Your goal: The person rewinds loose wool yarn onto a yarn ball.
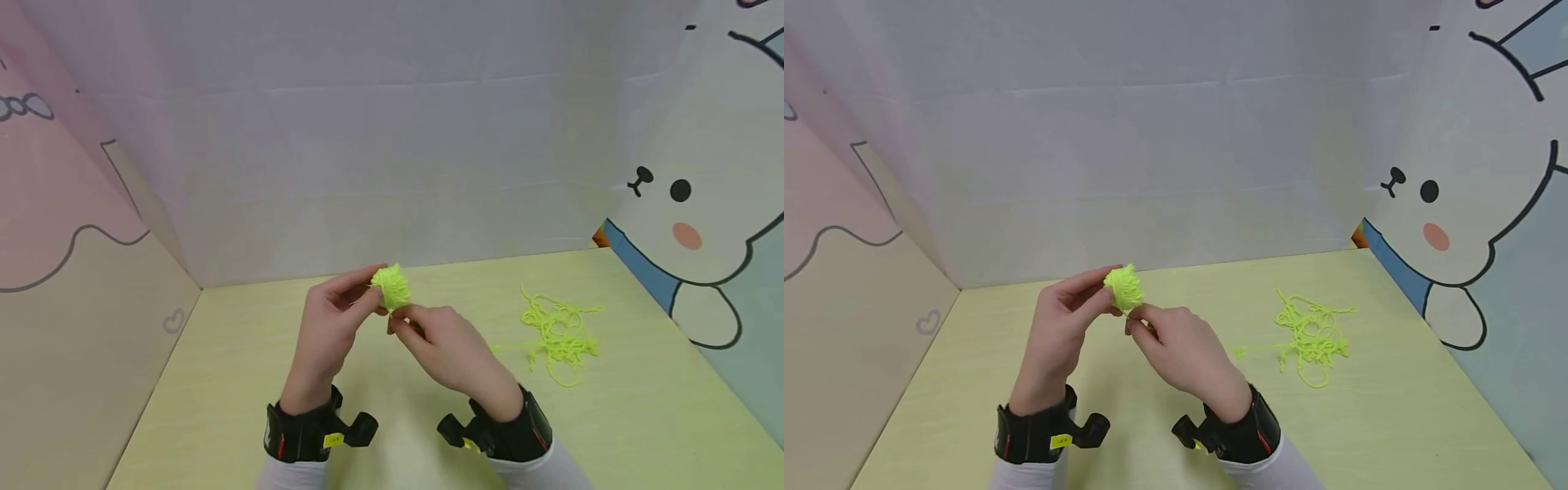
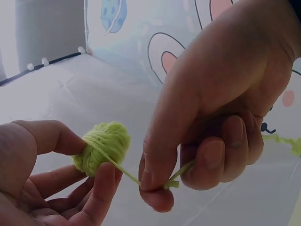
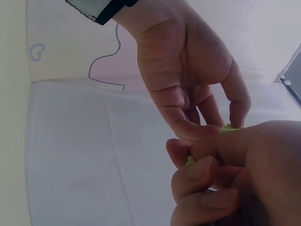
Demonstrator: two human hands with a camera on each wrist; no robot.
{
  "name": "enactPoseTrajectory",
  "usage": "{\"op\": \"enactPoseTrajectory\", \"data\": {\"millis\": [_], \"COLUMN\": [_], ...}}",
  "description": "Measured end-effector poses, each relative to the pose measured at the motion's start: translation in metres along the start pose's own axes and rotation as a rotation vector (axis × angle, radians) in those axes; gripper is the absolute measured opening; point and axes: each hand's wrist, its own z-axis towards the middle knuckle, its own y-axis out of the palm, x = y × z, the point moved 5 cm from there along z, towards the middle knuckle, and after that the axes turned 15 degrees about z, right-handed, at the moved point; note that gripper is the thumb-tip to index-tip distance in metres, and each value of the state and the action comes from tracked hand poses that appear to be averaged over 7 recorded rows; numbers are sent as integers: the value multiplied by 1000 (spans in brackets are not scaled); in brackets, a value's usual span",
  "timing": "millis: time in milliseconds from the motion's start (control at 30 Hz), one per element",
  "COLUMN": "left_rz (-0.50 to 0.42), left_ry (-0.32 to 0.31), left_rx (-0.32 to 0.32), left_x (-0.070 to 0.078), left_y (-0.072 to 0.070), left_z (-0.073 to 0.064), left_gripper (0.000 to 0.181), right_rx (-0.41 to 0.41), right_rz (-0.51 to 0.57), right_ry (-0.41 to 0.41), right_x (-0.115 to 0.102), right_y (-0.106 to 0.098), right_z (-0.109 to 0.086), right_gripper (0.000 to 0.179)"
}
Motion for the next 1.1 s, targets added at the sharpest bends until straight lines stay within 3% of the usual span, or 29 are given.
{"op": "enactPoseTrajectory", "data": {"millis": [133, 367, 500, 600, 800, 967, 1100], "left_rz": [28, 257, 353, 446, 586, 597, 547], "left_ry": [-10, 45, 51, 43, 37, 62, 75], "left_rx": [-63, -300, -373, -349, -200, -74, 12], "left_x": [0, 2, 0, -2, -9, -9, -7], "left_y": [-1, 0, 4, 6, 5, 3, 0], "left_z": [-2, -7, -9, -8, -4, -2, -1], "left_gripper": [27, 25, 30, 34, 39, 38, 34], "right_rx": [23, 70, 99, 129, 120, 73, 61], "right_rz": [-2, 33, 56, 62, 30, -23, -53], "right_ry": [40, 56, 42, 18, -75, -136, -161], "right_x": [6, 12, 10, 6, -5, -13, -16], "right_y": [-5, -19, -24, -26, -22, -12, -7], "right_z": [1, 1, 0, -2, -6, -7, -7], "right_gripper": [15, 15, 16, 15, 9, 8, 8]}}
